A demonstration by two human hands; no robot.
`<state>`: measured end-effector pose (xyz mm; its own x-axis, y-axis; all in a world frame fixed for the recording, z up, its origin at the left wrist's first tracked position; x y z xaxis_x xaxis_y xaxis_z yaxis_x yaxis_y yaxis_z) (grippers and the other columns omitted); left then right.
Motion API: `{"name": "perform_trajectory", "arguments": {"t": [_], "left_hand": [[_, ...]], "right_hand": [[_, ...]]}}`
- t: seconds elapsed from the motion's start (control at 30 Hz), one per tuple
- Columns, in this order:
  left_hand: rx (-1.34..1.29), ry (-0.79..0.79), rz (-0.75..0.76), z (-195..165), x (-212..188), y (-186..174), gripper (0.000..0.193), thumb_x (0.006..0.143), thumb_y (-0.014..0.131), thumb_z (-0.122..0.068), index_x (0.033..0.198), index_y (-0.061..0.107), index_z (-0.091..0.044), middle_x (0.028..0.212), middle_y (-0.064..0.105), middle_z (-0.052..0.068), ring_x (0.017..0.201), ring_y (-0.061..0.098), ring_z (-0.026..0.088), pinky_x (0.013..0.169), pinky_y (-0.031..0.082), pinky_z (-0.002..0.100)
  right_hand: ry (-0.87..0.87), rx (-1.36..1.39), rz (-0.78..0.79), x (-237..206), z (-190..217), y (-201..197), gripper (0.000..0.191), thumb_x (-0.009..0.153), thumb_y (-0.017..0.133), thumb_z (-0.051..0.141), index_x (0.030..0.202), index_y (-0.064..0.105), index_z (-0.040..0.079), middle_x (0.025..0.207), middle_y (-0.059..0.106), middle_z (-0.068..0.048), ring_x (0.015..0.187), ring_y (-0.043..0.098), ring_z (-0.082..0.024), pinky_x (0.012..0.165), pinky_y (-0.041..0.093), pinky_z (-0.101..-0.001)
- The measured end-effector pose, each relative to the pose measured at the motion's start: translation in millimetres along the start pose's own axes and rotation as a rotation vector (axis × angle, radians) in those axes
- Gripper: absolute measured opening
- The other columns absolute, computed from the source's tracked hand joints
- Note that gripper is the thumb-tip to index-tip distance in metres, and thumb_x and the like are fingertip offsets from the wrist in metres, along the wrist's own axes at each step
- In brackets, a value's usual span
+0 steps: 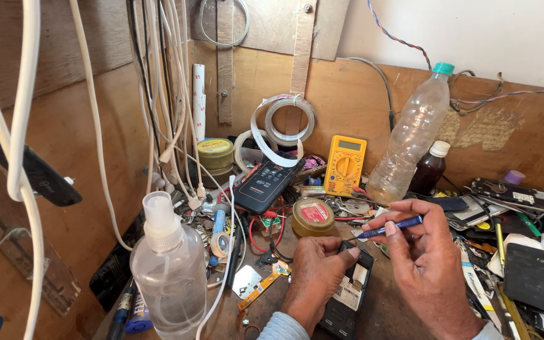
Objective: The person disassembles a black Jio feature phone, removes the back cover and battery, and uses a small screwdriver to unscrew components on the internal circuit board. The person then reassembles the phone by replacing the battery and back cover.
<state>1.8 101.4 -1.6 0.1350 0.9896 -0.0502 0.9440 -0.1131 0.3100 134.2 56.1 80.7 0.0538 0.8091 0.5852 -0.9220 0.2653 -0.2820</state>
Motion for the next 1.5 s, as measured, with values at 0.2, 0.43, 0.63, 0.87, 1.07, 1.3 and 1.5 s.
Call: {"name": "perform_trajectory", "arguments": {"t": [0.2, 0.43, 0.63, 0.87, 1.07, 1.3, 1.5], "left_hand": [[0.024, -0.001, 0.000, -3, -2, -1, 0.022, 0.083, 0.077, -0.008, 0.100, 0.078, 0.006, 0.085, 0.079, 0.008, 0.070, 0.070, 0.009, 0.063, 0.053, 0.024], [-0.007, -0.014, 0.034, -2, -2, 0, 0.020, 0.084, 0.075, -0.007, 0.100, 0.079, 0.005, 0.084, 0.079, 0.007, 0.068, 0.070, 0.010, 0.062, 0.053, 0.024], [-0.013, -0.003, 0.032, 1, 0, -1, 0.019, 0.084, 0.075, -0.006, 0.100, 0.078, 0.005, 0.084, 0.079, 0.007, 0.068, 0.069, 0.009, 0.062, 0.052, 0.024], [-0.011, 0.008, 0.032, 2, 0, -2, 0.020, 0.084, 0.075, -0.007, 0.100, 0.079, 0.004, 0.083, 0.078, 0.007, 0.068, 0.068, 0.009, 0.063, 0.052, 0.024], [0.046, -0.012, 0.001, 3, 1, -3, 0.018, 0.083, 0.077, -0.009, 0.096, 0.079, 0.003, 0.081, 0.077, 0.005, 0.067, 0.066, 0.008, 0.063, 0.051, 0.025], [0.060, 0.045, -0.008, 3, 0, -4, 0.017, 0.082, 0.078, -0.009, 0.094, 0.080, 0.003, 0.079, 0.076, 0.004, 0.067, 0.065, 0.008, 0.063, 0.050, 0.025], [0.016, 0.022, 0.024, -1, -3, -3, 0.017, 0.084, 0.075, -0.010, 0.096, 0.080, 0.002, 0.079, 0.077, 0.003, 0.067, 0.065, 0.008, 0.063, 0.049, 0.024]], "right_hand": [[0.004, -0.012, 0.002, 0, -1, 0, 0.031, 0.097, 0.052, 0.000, 0.127, 0.044, -0.002, 0.105, 0.072, -0.016, 0.096, 0.075, -0.019, 0.086, 0.061, -0.0313], [-0.009, -0.028, 0.005, -2, -1, -1, 0.030, 0.097, 0.052, 0.000, 0.126, 0.045, -0.002, 0.104, 0.072, -0.016, 0.096, 0.075, -0.018, 0.085, 0.062, -0.0309], [-0.046, -0.174, 0.014, 3, 9, 1, 0.022, 0.094, 0.061, 0.005, 0.114, 0.055, 0.000, 0.094, 0.076, -0.011, 0.084, 0.078, -0.016, 0.073, 0.062, -0.0301], [0.001, -0.384, 0.100, 21, 25, -1, 0.021, 0.089, 0.074, 0.013, 0.098, 0.058, 0.004, 0.074, 0.075, -0.008, 0.062, 0.076, -0.015, 0.050, 0.057, -0.0310], [0.081, -0.262, 0.247, 34, 26, 4, 0.024, 0.087, 0.072, 0.011, 0.103, 0.055, 0.006, 0.071, 0.068, -0.006, 0.056, 0.067, -0.013, 0.047, 0.054, -0.0300], [0.093, -0.124, 0.227, 35, 25, 9, 0.028, 0.084, 0.068, 0.008, 0.108, 0.052, 0.007, 0.076, 0.066, -0.001, 0.054, 0.065, -0.009, 0.046, 0.054, -0.0268], [0.151, -0.462, 0.102, 34, 23, 5, 0.031, 0.089, 0.083, 0.019, 0.096, 0.057, 0.004, 0.067, 0.067, -0.010, 0.050, 0.066, -0.016, 0.046, 0.048, -0.0332]]}}
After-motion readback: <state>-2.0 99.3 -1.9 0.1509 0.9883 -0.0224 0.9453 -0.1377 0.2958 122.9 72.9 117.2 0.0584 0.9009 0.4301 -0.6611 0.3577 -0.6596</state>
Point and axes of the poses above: each hand's wrist, its own x-axis towards the middle knuckle, its own y-axis out of the palm, z = x × y, the point moved 2 cm from there along x, towards the middle knuckle
